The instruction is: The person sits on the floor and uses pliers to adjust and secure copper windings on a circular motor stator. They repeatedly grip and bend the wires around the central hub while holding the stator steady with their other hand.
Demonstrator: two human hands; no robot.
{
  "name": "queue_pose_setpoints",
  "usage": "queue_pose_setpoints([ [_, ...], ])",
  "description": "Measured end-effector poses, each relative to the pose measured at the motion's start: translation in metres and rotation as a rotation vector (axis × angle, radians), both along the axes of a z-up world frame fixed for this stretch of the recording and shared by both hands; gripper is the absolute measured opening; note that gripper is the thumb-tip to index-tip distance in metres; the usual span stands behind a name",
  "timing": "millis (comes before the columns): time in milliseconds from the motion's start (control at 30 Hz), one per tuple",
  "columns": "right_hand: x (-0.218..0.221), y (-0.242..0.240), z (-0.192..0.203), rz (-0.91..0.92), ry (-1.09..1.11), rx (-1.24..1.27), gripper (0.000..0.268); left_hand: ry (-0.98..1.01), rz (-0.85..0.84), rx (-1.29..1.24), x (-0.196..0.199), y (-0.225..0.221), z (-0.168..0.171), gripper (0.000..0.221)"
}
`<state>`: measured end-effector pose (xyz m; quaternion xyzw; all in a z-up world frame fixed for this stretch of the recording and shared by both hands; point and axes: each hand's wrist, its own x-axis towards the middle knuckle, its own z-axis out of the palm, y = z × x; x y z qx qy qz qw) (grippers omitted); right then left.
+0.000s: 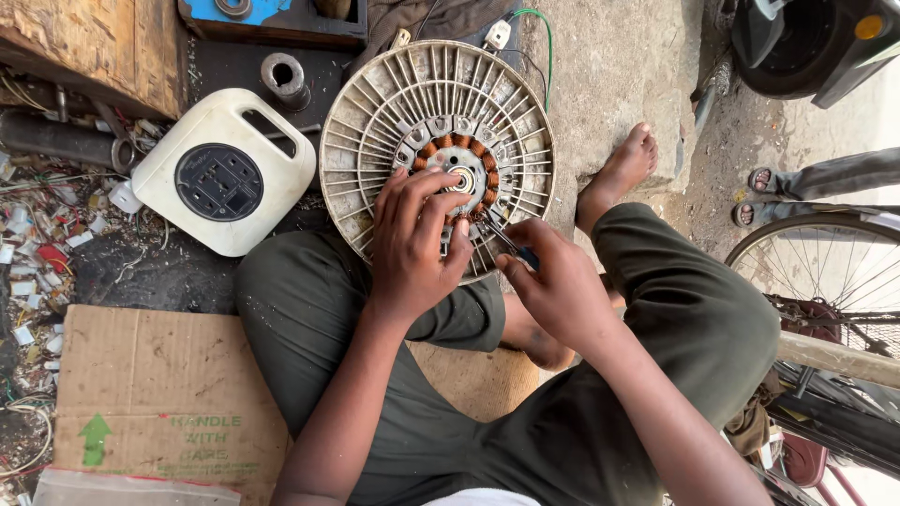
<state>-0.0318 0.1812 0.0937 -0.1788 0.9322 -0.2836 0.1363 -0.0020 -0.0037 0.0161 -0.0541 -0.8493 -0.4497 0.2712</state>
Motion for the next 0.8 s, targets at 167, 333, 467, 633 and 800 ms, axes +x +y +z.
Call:
queue_pose_setpoints([
  [167, -0.013, -0.004, 0.014, 0.132, 0.041, 0.178, 0.022, 0.044, 0.017, -0.034, -0.003, 0.001, -0.013, 0.018],
  [333, -0.022, -0.008, 0.026, 0.227, 0.028, 0.405, 0.017, 0.236, 0.046, 0.323, 0.045, 0.053, -0.010, 0.014],
  [467, -0.014, -0.010, 0.025, 0.170, 0.109, 0.315, 0.019, -0.581, -0.202, 0.819, 0.085, 0.118, -0.026, 0.030],
  [633, -0.003, -0.009, 0.017, 0.154, 0.118, 0.225, 0.020, -0.334, -0.284, 0.869, 0.067, 0.151, -0.070, 0.043],
  [800, -0.012, -0.009, 0.027, 0.128, 0.049, 0.193, 0.032, -0.452, -0.282, 0.933, 0.049, 0.147, -0.069, 0.038],
])
